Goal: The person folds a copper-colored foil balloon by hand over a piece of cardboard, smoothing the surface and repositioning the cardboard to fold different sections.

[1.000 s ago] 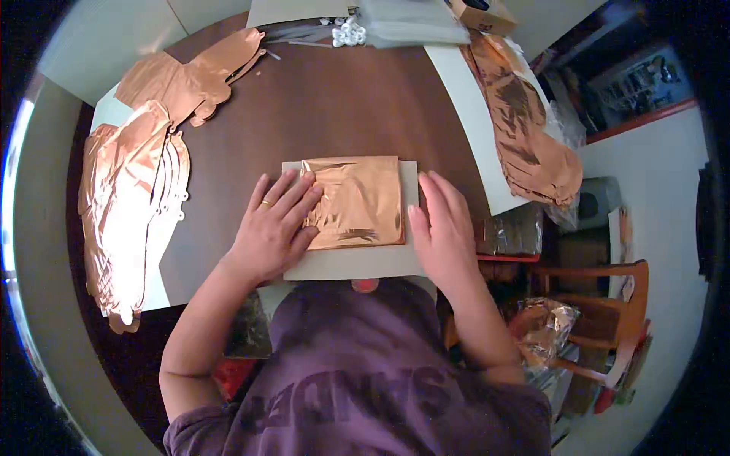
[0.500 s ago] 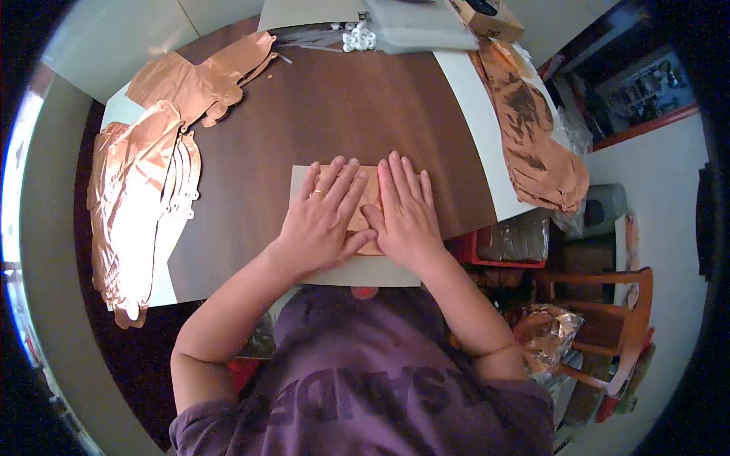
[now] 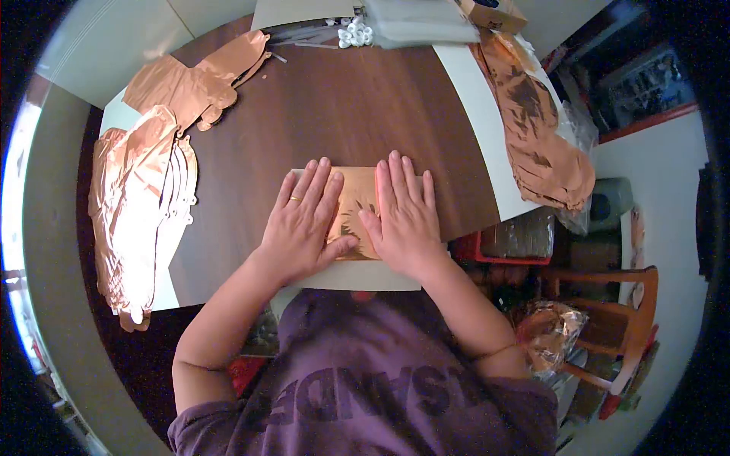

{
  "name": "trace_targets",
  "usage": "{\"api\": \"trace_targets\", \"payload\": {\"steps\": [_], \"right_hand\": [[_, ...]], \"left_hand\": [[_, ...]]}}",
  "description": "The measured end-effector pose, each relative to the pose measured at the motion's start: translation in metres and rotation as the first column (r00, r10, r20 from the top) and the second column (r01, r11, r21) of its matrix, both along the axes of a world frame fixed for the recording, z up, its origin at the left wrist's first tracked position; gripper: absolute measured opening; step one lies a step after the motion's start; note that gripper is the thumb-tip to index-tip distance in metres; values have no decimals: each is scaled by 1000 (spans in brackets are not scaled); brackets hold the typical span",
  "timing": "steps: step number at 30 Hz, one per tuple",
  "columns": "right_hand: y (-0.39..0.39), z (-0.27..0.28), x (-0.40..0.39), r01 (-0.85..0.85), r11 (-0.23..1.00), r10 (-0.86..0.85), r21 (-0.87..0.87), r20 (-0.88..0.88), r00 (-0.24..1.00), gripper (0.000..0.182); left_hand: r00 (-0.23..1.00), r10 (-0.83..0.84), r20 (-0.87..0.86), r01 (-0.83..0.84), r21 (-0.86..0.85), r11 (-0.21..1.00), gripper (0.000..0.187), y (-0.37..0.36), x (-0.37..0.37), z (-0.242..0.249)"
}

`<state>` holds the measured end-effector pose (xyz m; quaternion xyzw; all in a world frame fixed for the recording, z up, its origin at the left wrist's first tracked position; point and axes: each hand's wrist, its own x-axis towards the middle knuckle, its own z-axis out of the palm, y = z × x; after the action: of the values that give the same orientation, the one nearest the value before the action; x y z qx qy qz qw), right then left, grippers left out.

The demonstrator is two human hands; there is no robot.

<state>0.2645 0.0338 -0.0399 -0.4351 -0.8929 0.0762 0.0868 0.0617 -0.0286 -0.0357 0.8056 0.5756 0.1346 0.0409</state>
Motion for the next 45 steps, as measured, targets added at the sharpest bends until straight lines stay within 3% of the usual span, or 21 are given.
{"api": "trace_targets", "payload": {"steps": [3, 5, 6, 8, 9, 10, 12, 13, 15, 17, 22, 25, 26, 29, 41, 44, 45], "right_hand": [[1, 1, 2, -10, 999, 8, -44, -47, 999, 72], [5, -3, 13, -42, 998, 23, -43, -364, 931, 67], [8, -3, 21, -59, 998, 32, -36, -508, 861, 66], [2, 2, 48, -19, 981, -142, -192, -786, 602, 49], [-4, -3, 62, 133, 982, -185, -134, -821, 540, 26], [-19, -2, 79, 268, 929, -359, -255, -789, 498, 14], [-51, -5, 110, 326, 847, -532, -421, -646, 547, 13], [-68, 2, 115, 242, 756, -621, -609, -549, 559, 15], [-95, 7, 115, 43, 455, -741, -890, -351, 572, 19], [-103, 12, 109, -183, 244, -774, -952, -305, 555, 19], [-90, 7, 100, -194, 247, -824, -949, -311, 473, 21], [-83, 5, 103, -196, 228, -822, -954, -297, 485, 22], [-81, 4, 104, -194, 224, -822, -955, -292, 490, 23], [-75, 0, 106, -192, 214, -858, -958, -278, 431, 23], [-63, -10, 91, -181, 306, -883, -935, -350, 314, 24], [-62, -16, 92, -200, 325, -865, -924, -376, 332, 25], [-63, -15, 91, -117, 409, -824, -905, -422, 379, 25]], "left_hand": [[1000, 1, -26, -1, -16, 1000, 87, 0, 0, 3], [999, 0, -46, -1, -27, 1000, 87, 1, 1, 2], [999, 6, -42, -7, -25, 1000, 87, 1, 1, 1], [999, 25, -34, -26, -27, 999, 88, -1, 1, -2], [999, 43, -24, -44, -42, 998, 89, -3, 2, -1], [998, 60, -13, -61, -57, 997, 90, -7, 5, 0], [997, 81, 3, -81, -67, 995, 92, -12, 9, 3], [996, 89, 6, -88, -64, 994, 93, -16, 12, 5], [995, 102, 9, -101, -83, 991, 95, -19, 17, 11], [994, 112, 5, -111, -119, 987, 96, -20, 22, 27], [998, 30, -51, -31, -30, 999, 96, 2, 33, 42], [987, -110, 117, 109, 14, 994, 97, 19, 30, 11], [990, -114, 82, 120, -72, 990, 98, 20, 31, 5], [988, -147, 48, 151, -93, 984, 98, 14, 28, 5], [987, -158, 23, 159, -41, 986, 100, 12, 15, 5], [986, -169, -6, 168, -67, 983, 102, 15, 11, 5], [985, -171, 1, 170, -46, 984, 100, 15, 11, 5]]}}
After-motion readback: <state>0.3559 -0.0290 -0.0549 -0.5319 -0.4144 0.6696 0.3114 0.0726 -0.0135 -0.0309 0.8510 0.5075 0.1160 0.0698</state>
